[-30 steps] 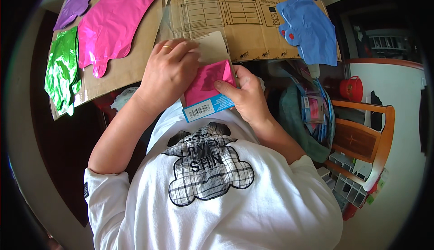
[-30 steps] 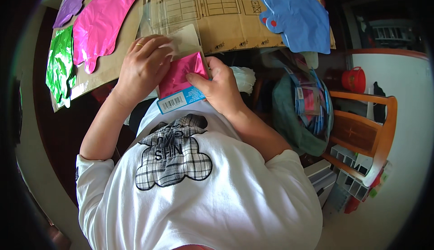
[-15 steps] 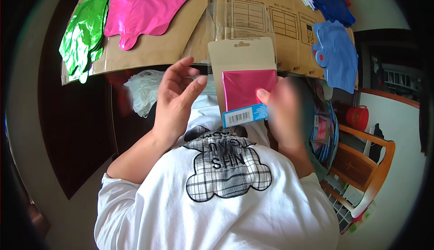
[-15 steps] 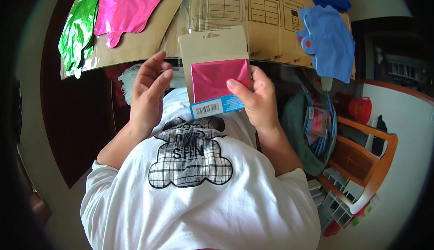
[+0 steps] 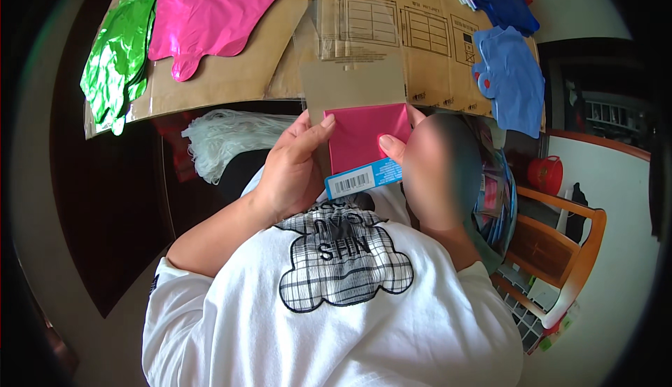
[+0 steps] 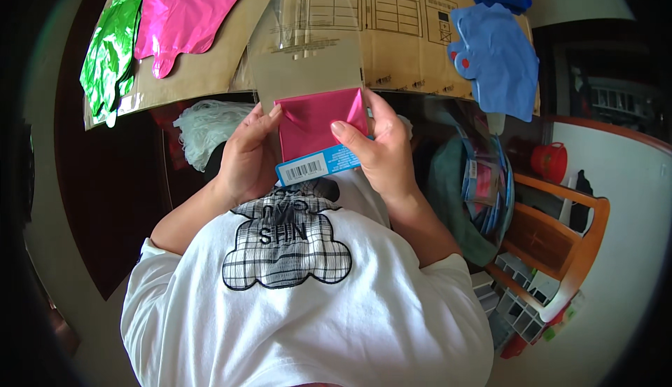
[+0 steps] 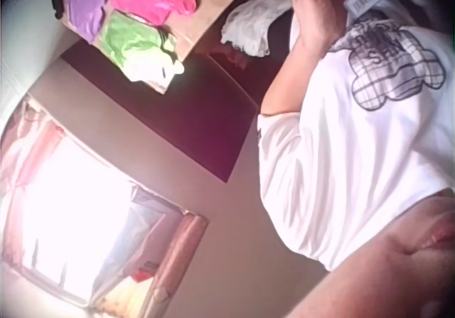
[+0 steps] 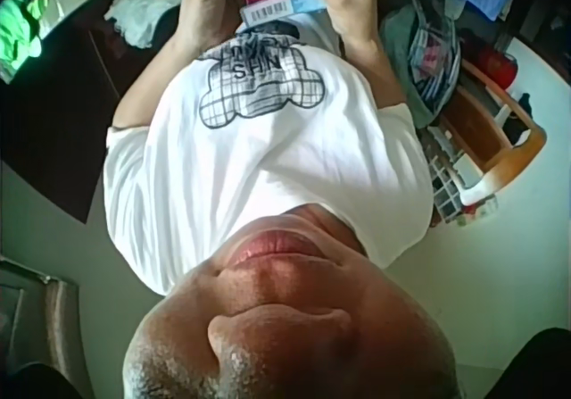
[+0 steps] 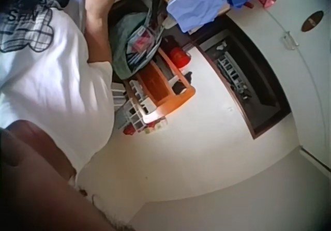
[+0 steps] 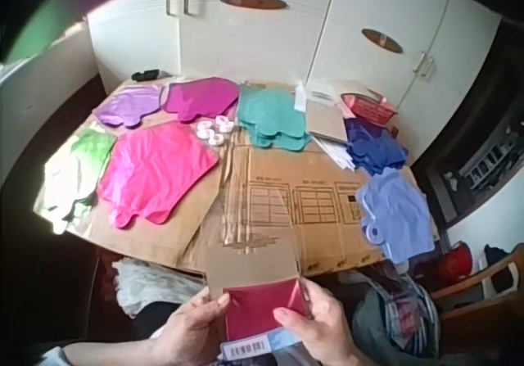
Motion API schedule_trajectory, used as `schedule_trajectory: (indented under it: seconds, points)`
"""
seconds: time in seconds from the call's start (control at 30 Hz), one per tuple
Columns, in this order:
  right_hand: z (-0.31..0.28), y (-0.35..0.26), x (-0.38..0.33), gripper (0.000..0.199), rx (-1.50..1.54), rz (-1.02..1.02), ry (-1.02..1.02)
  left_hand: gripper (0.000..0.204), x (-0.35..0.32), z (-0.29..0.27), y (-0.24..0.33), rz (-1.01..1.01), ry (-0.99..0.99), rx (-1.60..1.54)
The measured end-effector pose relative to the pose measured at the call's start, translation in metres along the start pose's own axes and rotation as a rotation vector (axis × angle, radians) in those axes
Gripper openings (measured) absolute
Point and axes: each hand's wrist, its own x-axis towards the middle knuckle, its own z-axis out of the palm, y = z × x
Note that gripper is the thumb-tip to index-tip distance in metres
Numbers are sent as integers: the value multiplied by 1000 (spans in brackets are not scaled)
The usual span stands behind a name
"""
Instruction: Folding colorful foil balloons and placing them into retail plastic packaging with cardboard headers.
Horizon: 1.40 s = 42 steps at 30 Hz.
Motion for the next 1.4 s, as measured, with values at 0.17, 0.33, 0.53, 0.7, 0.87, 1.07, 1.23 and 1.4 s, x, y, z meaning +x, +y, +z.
schedule_trajectory:
  seconds: [0.17, 0.33, 0.53, 0.7, 0.87, 1.07, 1.23, 1.4]
  points:
    - [3, -4, 3, 47, 34, 66, -60, 33, -1, -5, 2, -24, 37, -19]
    - [5, -1, 3, 42, 17, 40, -9, 37, 2, -3, 4, 31, 56, 43]
    - [-2, 4, 6, 35, -56, 32, 40, 57, -2, -27, 15, 359, 175, 594]
    - [-3, 4, 4, 34, -50, 53, 29, 69, 0, -18, 19, 342, 209, 713]
    - [-2, 3, 3, 34, -85, -5, 28, 69, 6, -19, 16, 393, 184, 676]
    - [0, 1, 3, 34, -82, -25, 46, 43, 12, -14, 19, 324, 256, 679]
    - [-3, 4, 5, 36, -49, 29, 32, 29, 7, -18, 15, 144, 132, 296]
    - [3, 6, 6, 40, 22, 54, 11, 32, 7, -19, 4, 123, 112, 142]
